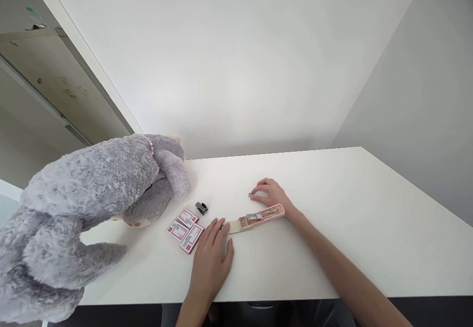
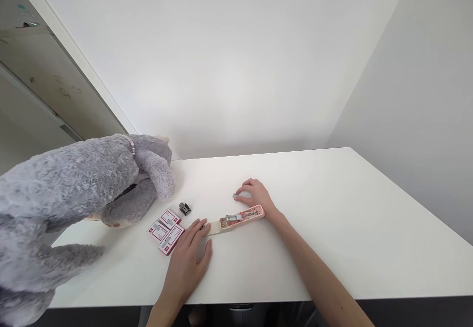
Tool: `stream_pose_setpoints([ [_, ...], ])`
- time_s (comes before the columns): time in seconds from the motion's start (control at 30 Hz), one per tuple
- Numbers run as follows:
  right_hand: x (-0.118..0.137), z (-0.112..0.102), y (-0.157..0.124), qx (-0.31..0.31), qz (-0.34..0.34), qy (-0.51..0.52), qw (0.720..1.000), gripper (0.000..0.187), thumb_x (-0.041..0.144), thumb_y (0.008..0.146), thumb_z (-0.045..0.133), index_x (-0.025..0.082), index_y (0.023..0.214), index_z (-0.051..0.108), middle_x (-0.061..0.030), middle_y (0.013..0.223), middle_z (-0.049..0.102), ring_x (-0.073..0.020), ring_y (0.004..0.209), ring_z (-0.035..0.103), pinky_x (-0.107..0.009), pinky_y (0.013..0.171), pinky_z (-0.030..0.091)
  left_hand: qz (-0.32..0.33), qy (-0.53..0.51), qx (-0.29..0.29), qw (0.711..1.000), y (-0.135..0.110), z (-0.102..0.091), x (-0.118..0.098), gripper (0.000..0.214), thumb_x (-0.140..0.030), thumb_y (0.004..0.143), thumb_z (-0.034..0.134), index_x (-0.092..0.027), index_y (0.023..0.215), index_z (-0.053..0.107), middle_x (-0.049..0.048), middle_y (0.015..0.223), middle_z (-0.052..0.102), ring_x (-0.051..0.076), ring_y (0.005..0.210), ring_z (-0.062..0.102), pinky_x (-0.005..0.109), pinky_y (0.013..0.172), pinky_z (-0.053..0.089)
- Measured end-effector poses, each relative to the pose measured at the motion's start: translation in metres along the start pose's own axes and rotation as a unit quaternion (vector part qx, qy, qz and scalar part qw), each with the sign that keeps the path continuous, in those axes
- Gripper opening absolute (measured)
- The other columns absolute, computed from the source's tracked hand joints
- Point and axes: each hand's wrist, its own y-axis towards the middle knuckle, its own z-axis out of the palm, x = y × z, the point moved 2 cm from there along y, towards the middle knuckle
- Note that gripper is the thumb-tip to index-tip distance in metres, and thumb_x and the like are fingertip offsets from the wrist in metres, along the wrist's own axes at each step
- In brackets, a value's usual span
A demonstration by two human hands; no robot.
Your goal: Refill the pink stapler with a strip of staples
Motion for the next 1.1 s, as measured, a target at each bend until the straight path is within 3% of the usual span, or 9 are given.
stream_pose_setpoints([
  [0.1, -0.001, -0.004, -0.002, -0.002, 0.017, 0.037, 0.999, 0.022, 0.052, 0.082, 0.076, 0.030, 0.083, 0.079, -0.0041, 0.103, 0.071, -0.0256, 0.102, 0.064, -0.044, 0.095, 0.049, -0.003, -0.004, 0.003, 1.000, 0.001, 0.000, 0.000, 0.040, -0.027, 0.101, 0.051, -0.030, 0.140, 0.055, 0.0042, 0.146, 0.062, 0.029, 0.142, 0.052, 0.053, 0.113, 0.051],
  [0.23, 0.000, -0.015, -0.003, -0.020, 0.066, 0.121, 0.990, 0.033, 0.056, 0.085, 0.072, 0.024, 0.094, 0.076, -0.0052, 0.097, 0.076, -0.0218, 0.087, 0.067, -0.038, 0.081, 0.052, -0.008, -0.004, 0.009, 1.000, 0.002, -0.001, -0.001, 0.040, -0.028, 0.101, 0.051, -0.030, 0.141, 0.054, 0.0039, 0.147, 0.061, 0.028, 0.143, 0.051, 0.052, 0.114, 0.050],
  [0.5, 0.002, -0.035, -0.006, -0.054, 0.135, 0.273, 0.951, 0.042, 0.056, 0.078, 0.081, 0.020, 0.099, 0.073, -0.0059, 0.089, 0.076, -0.0164, 0.074, 0.061, -0.032, 0.072, 0.050, -0.016, -0.008, 0.016, 1.000, 0.001, -0.001, -0.001, 0.039, -0.028, 0.101, 0.051, -0.030, 0.140, 0.055, 0.0039, 0.149, 0.060, 0.029, 0.144, 0.050, 0.052, 0.115, 0.049],
  [0.73, 0.000, -0.045, -0.007, -0.049, 0.154, 0.400, 0.902, 0.046, 0.054, 0.074, 0.086, 0.021, 0.103, 0.078, -0.0034, 0.092, 0.068, -0.0129, 0.073, 0.056, -0.030, 0.074, 0.053, -0.007, -0.003, 0.016, 1.000, 0.000, -0.001, 0.000, 0.040, -0.027, 0.101, 0.052, -0.027, 0.141, 0.054, 0.0057, 0.148, 0.060, 0.028, 0.144, 0.051, 0.051, 0.116, 0.048],
  [0.97, 0.004, -0.054, -0.008, -0.063, 0.149, 0.488, 0.858, 0.036, 0.055, 0.079, 0.085, 0.025, 0.099, 0.077, 0.0014, 0.090, 0.062, -0.0087, 0.069, 0.054, -0.022, 0.068, 0.054, 0.000, 0.011, 0.020, 1.000, 0.000, 0.001, 0.000, 0.040, -0.027, 0.101, 0.053, -0.026, 0.141, 0.053, 0.0061, 0.149, 0.059, 0.028, 0.144, 0.050, 0.050, 0.115, 0.049],
  [1.1, 0.005, -0.057, -0.007, -0.075, 0.152, 0.558, 0.812, 0.030, 0.050, 0.080, 0.085, 0.024, 0.090, 0.074, 0.0022, 0.093, 0.067, -0.0063, 0.068, 0.057, -0.017, 0.064, 0.055, -0.003, 0.007, 0.017, 1.000, 0.000, 0.000, 0.000, 0.040, -0.027, 0.101, 0.053, -0.027, 0.141, 0.054, 0.0055, 0.149, 0.059, 0.028, 0.144, 0.050, 0.050, 0.115, 0.049],
])
